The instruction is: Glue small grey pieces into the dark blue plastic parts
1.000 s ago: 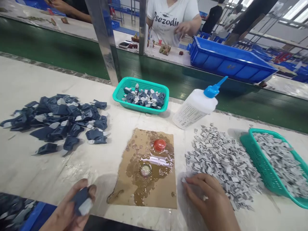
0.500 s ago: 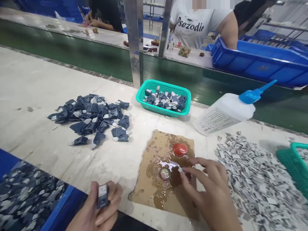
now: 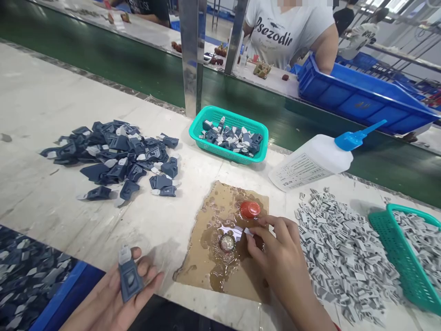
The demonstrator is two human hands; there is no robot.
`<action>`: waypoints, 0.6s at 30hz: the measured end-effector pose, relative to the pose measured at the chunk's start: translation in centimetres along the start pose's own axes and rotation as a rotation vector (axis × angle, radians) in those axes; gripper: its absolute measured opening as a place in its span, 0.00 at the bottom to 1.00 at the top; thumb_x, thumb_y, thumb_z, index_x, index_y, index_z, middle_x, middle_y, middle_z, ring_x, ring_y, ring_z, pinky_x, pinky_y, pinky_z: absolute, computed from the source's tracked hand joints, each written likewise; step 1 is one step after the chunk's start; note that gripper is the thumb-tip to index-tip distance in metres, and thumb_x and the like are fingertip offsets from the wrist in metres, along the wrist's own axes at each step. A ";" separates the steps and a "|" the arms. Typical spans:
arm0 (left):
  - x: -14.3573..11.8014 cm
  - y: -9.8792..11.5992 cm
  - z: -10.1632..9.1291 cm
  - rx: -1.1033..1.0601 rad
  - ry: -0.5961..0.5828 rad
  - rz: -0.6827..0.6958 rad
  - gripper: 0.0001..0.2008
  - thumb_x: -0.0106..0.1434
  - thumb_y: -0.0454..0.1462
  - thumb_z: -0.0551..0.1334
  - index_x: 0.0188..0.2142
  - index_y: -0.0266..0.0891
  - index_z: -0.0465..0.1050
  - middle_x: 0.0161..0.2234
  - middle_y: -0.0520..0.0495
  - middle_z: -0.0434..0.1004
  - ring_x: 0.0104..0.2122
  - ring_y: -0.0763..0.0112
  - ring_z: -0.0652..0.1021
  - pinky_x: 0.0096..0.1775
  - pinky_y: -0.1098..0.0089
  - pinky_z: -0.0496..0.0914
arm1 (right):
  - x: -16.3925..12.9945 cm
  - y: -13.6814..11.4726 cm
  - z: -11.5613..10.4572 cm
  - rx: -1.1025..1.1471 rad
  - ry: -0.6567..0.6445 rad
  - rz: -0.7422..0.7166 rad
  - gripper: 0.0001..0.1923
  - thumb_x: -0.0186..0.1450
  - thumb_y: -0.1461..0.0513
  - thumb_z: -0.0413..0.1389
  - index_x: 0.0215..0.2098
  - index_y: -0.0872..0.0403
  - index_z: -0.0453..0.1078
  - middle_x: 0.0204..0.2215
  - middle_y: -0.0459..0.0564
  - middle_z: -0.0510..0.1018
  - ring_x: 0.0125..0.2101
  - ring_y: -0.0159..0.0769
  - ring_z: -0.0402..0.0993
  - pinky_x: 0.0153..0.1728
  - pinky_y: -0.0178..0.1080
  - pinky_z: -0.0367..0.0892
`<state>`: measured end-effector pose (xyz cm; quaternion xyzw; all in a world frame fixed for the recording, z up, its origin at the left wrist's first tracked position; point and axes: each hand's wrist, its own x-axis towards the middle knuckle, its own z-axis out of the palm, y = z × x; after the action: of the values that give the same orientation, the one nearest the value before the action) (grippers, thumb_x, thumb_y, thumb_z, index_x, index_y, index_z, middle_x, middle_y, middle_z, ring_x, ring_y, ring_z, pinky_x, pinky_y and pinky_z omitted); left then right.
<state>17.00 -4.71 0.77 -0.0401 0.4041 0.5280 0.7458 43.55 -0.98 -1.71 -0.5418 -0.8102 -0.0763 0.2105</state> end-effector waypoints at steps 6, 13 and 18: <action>0.7 -0.1 -0.7 0.011 0.003 -0.035 0.13 0.41 0.33 0.75 0.29 0.42 0.81 0.24 0.52 0.81 0.27 0.74 0.80 0.28 0.83 0.73 | 0.2 -0.2 -1.0 0.018 0.084 0.019 0.06 0.64 0.61 0.54 0.33 0.53 0.71 0.35 0.53 0.70 0.36 0.40 0.64 0.37 0.44 0.60; 0.0 -0.6 0.7 0.128 0.038 0.026 0.13 0.42 0.34 0.75 0.30 0.43 0.81 0.29 0.51 0.83 0.33 0.66 0.82 0.36 0.77 0.75 | 0.4 -0.3 -1.1 0.021 0.105 0.033 0.05 0.63 0.60 0.54 0.32 0.52 0.72 0.33 0.51 0.71 0.34 0.39 0.64 0.37 0.43 0.60; -0.1 -1.4 1.8 0.208 0.047 0.103 0.13 0.41 0.36 0.76 0.30 0.43 0.81 0.28 0.50 0.83 0.33 0.66 0.82 0.37 0.77 0.75 | 0.2 -0.3 -0.4 0.015 0.162 0.084 0.04 0.63 0.61 0.56 0.33 0.53 0.72 0.32 0.51 0.70 0.34 0.39 0.64 0.37 0.44 0.60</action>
<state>19.18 -4.53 1.52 0.0461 0.4757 0.5196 0.7082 43.28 -1.06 -1.23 -0.5659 -0.7674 -0.1050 0.2823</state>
